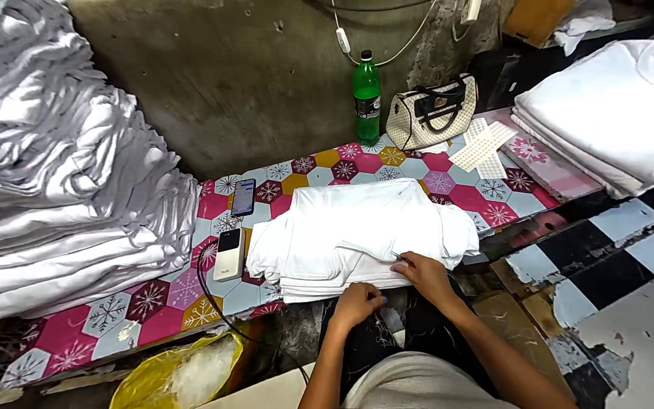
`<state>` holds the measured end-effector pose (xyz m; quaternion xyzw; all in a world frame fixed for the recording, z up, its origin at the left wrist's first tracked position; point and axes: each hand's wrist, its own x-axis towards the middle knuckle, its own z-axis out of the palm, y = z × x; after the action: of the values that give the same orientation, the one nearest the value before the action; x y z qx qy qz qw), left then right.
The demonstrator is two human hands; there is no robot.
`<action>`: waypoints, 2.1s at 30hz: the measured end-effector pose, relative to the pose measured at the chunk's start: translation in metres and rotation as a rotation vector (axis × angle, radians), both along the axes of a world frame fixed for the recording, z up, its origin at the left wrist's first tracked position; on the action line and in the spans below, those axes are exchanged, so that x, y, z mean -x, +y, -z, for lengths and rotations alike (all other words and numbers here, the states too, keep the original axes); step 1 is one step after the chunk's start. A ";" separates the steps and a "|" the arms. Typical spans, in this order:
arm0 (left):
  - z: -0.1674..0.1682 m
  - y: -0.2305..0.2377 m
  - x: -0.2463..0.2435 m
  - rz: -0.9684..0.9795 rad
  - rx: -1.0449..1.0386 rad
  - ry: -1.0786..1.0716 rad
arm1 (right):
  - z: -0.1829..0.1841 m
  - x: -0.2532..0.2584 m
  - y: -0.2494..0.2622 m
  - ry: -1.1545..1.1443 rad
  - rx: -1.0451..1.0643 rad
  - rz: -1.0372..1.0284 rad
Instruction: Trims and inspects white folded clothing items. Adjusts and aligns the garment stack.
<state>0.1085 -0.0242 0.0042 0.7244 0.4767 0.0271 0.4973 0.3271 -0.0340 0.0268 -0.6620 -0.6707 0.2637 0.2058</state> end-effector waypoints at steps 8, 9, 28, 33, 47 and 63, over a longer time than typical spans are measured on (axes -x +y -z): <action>-0.033 0.048 -0.045 -0.251 -0.198 -0.489 | -0.010 0.002 0.002 0.303 -0.280 0.169; -0.042 0.060 -0.038 -0.371 -0.261 -0.616 | -0.015 -0.004 -0.001 0.326 -0.318 0.182; 0.050 0.112 -0.019 -0.421 -0.784 0.394 | 0.045 -0.077 0.001 -0.298 0.067 -0.135; 0.044 0.098 -0.022 -0.433 -0.710 0.336 | 0.037 -0.084 0.003 -0.184 -0.028 -0.035; 0.019 0.011 -0.094 -0.160 -0.968 -0.124 | 0.020 -0.063 -0.006 -0.008 -0.573 0.085; 0.017 0.024 -0.037 -0.613 -0.771 -0.210 | 0.020 -0.024 -0.002 0.518 0.188 0.042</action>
<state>0.1456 0.0001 -0.0133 0.6755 0.5702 0.4189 0.2078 0.3507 -0.0363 0.0065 -0.6024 -0.5544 0.4812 0.3134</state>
